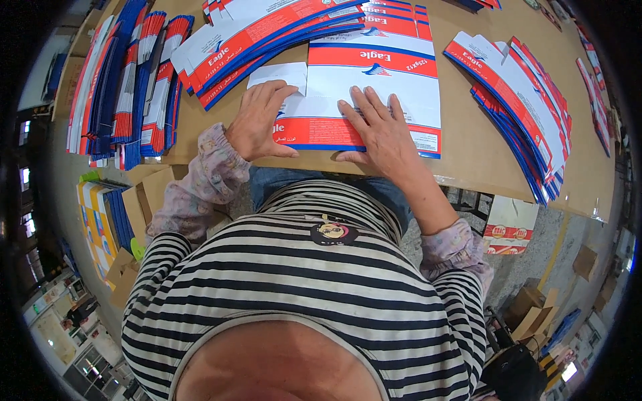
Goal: Counting and bundling printed cardboard folders with rubber bands on a factory work table.
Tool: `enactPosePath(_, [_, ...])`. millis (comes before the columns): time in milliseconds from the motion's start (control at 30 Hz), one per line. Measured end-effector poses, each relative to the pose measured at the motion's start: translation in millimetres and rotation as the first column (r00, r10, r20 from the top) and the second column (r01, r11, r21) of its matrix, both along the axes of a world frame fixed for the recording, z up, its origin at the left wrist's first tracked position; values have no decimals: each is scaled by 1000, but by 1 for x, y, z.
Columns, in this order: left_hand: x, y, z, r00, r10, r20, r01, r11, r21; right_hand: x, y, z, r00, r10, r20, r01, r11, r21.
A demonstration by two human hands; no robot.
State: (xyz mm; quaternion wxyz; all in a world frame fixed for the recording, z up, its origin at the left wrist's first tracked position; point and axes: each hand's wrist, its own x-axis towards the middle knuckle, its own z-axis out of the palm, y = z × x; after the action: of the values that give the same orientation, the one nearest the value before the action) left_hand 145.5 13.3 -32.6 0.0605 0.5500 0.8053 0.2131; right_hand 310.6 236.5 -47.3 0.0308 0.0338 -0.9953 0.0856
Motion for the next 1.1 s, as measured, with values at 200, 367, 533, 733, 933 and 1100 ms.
enactPosePath(200, [-20, 12, 7, 989, -136, 61, 138, 990, -14, -4, 8, 20, 989, 25, 143, -32, 999, 44])
enactPosePath(367, [-37, 9, 26, 953, -144, 265, 176, 980, -98, -11, 9, 33, 983, 57, 172, -51, 998, -38])
enactPosePath(533, [-53, 1, 41, 887, -255, 385, 260, 965, 39, 7, 6, 77, 985, 168, -49, -164, 983, 77])
enactPosePath(733, [-35, -11, 70, 696, 155, 701, 117, 939, -324, 55, 32, 206, 977, -26, -212, 24, 1000, -9])
enactPosePath(933, [36, -1, -15, 996, 83, -37, -83, 997, -2, 73, 159, 179, 684, -264, -680, 564, 782, 264])
enactPosePath(1100, [32, 4, -22, 986, 149, -72, -148, 989, 13, 160, 319, -3, 745, -644, -171, 666, 726, 168])
